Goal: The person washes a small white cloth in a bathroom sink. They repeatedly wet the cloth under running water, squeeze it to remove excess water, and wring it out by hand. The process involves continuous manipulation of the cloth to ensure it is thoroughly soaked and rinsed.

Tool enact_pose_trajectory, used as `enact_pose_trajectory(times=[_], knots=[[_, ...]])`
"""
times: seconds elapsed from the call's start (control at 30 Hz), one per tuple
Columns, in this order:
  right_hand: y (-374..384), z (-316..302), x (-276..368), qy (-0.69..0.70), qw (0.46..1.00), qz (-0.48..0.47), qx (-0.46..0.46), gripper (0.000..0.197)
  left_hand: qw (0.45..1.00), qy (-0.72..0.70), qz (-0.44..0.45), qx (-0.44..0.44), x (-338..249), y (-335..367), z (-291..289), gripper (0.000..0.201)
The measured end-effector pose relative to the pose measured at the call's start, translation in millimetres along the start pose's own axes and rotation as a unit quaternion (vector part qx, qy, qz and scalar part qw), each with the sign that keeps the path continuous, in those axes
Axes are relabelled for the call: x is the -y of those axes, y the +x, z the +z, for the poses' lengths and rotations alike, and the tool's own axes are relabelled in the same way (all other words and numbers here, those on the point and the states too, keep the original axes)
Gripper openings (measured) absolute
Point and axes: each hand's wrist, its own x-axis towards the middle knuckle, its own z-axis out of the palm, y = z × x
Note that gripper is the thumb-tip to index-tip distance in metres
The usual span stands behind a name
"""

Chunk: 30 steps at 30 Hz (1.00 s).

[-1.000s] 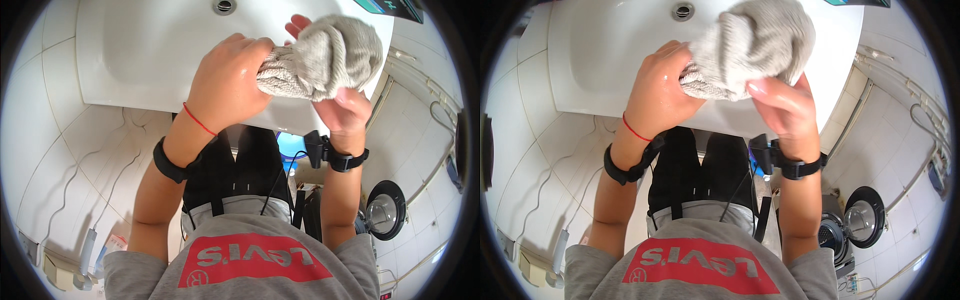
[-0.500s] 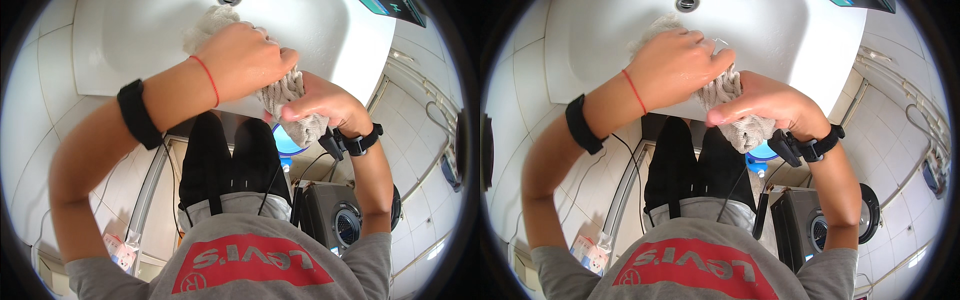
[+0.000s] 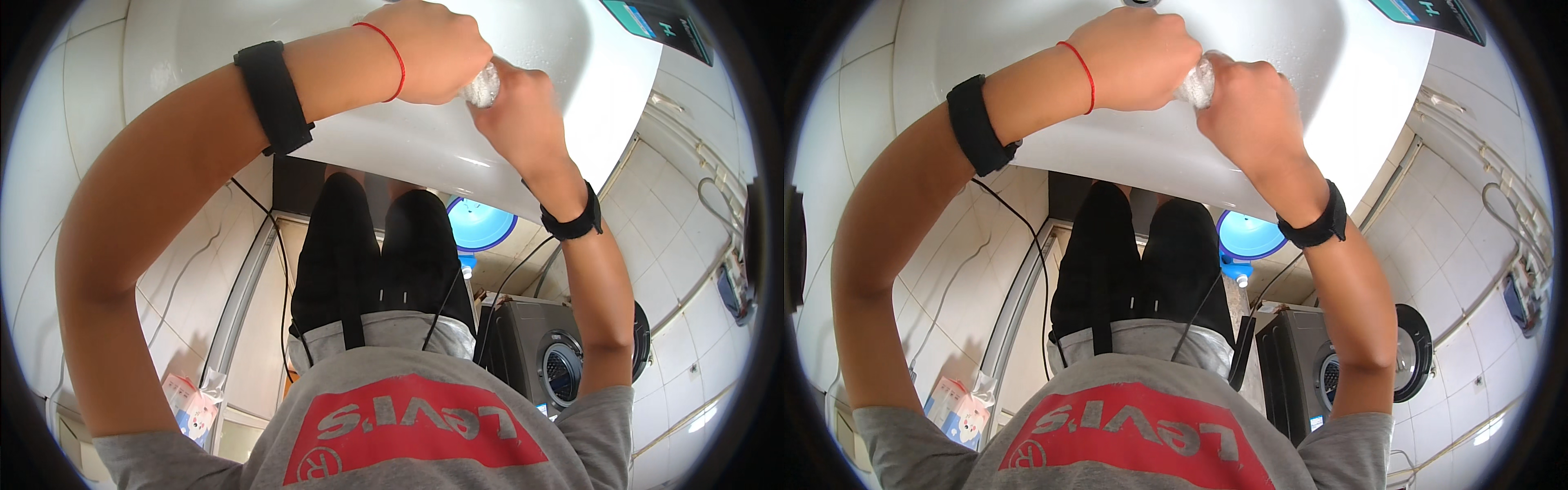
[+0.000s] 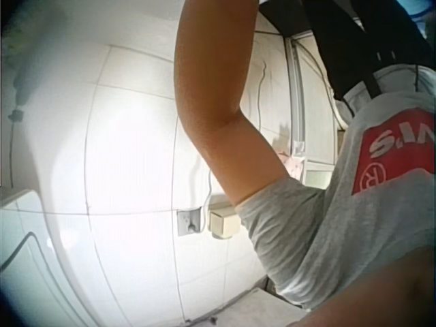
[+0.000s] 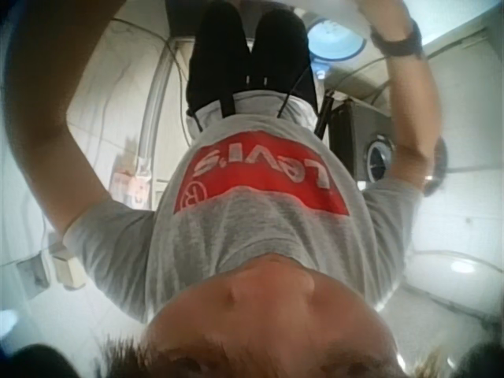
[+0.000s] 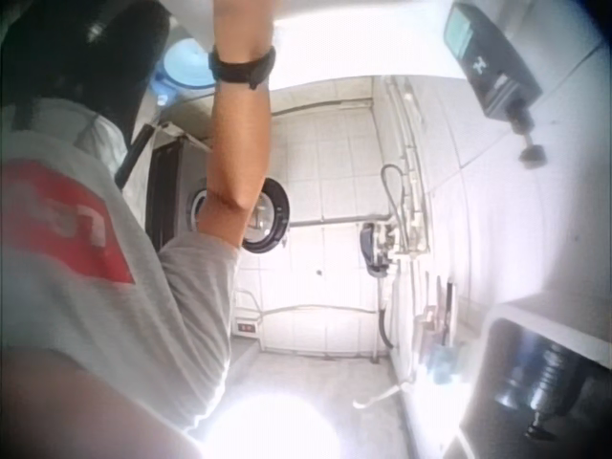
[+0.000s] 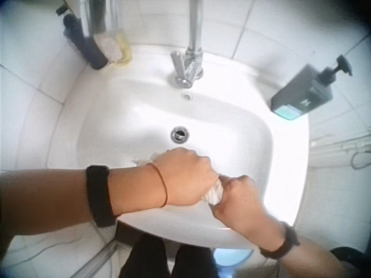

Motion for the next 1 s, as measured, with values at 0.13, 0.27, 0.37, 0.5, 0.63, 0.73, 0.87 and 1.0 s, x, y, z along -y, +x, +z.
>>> enact_pose_trajectory(times=[0.13,0.27,0.37,0.5,0.63,0.73,0.87,1.0], knots=[[5.5,-3.1,-1.2,-0.036,0.996,-0.040,-0.072,0.029,0.990,-0.127,0.003,-0.066,5.4,-1.0,2.2,0.016],[9.5,-15.3,-5.4,0.022,0.984,-0.070,-0.164,0.031,0.928,-0.366,-0.064,-0.021,0.8,-4.7,-14.9,0.021],[10.2,-35.2,-1.1,0.159,0.970,-0.021,-0.182,0.040,0.815,-0.576,-0.034,-0.057,-2.8,-13.9,-14.9,0.039],[3.6,-44.0,9.4,0.396,0.903,0.095,-0.138,0.060,0.721,-0.676,-0.011,-0.151,-26.0,-23.8,-0.9,0.050],[6.8,-39.6,21.1,0.598,0.777,0.101,-0.167,0.055,0.644,-0.706,-0.015,-0.295,-53.1,-25.5,7.8,0.054],[7.1,-26.0,9.9,0.596,0.776,0.103,-0.179,0.045,0.617,-0.689,-0.034,-0.379,-74.4,-20.5,2.6,0.057],[15.4,-20.3,21.9,0.723,0.640,0.143,-0.219,0.043,0.608,-0.667,-0.028,-0.431,-79.6,-15.2,13.1,0.063],[4.0,-27.5,-3.3,0.403,0.901,-0.055,-0.149,0.044,0.644,-0.711,0.046,-0.278,-53.5,-6.7,33.7,0.082]])
